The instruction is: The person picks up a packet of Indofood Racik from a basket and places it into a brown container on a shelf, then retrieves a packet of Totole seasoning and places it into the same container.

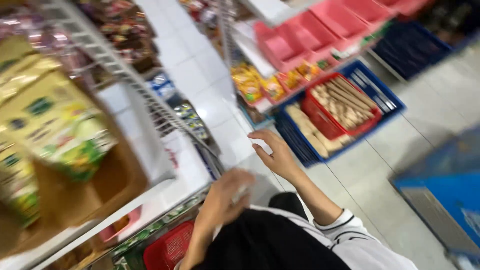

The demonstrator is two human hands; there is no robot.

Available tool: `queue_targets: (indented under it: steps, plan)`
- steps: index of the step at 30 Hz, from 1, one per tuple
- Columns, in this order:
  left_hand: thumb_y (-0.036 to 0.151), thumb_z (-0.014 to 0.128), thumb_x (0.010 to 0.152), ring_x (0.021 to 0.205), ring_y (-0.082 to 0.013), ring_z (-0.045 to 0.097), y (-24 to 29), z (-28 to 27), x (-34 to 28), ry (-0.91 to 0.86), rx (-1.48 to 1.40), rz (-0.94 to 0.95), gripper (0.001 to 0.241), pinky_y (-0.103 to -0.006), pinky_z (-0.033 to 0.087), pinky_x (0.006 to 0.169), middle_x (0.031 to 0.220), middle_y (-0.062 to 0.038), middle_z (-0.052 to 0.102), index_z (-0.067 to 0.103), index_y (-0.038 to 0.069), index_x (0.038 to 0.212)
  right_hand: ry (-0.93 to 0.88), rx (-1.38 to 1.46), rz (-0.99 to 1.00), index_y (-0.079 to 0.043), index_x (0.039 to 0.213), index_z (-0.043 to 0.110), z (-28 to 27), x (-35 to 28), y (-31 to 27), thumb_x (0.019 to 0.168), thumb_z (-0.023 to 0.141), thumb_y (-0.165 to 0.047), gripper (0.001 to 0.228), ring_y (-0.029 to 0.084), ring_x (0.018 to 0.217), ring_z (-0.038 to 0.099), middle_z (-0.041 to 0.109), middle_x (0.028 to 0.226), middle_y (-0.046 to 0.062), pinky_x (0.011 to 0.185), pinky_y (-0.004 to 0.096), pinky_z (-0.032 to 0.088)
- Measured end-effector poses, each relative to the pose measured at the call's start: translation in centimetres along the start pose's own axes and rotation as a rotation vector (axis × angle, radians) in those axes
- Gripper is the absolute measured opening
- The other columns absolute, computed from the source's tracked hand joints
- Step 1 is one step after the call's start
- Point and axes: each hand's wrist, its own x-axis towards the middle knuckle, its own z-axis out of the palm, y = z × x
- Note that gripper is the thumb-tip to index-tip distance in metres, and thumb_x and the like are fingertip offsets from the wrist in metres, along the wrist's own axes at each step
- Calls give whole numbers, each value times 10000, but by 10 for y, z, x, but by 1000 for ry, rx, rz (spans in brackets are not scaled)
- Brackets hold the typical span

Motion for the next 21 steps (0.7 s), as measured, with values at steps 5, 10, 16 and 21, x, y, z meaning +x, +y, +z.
queue_targets:
  steps: [5,10,16,21]
  plan:
    - [50,653,907,1023,-292,715,-55,121,32,-62,-151,-368,234,-357,546,894,1096,-125,716,688,55,1138,138,-130,362,-59,1205,674,-77,-108,57,907,703,-55,299,291,1107,691,698,1177,119,945,379,541]
    - [97,662,925,1003,-298,701,-62,218,59,-295,-225,-314,201,-362,542,861,1078,-128,708,700,51,1117,277,-309,540,-69,1189,680,-172,-160,69,891,695,-53,299,298,1077,685,699,1181,115,924,395,535]
    - [100,652,884,981,-294,715,-47,335,126,-571,-274,-158,260,-376,554,840,1024,-102,717,684,65,1140,442,-441,535,-89,1204,667,-268,-196,76,913,672,-67,292,291,1131,670,693,1199,95,948,395,516]
    - [85,665,920,1005,-301,698,-2,403,165,-598,-315,-12,232,-391,545,850,1057,-128,697,677,45,1148,494,-616,617,-106,1206,685,-319,-232,70,920,690,-98,286,298,1139,646,681,1241,81,931,397,470]
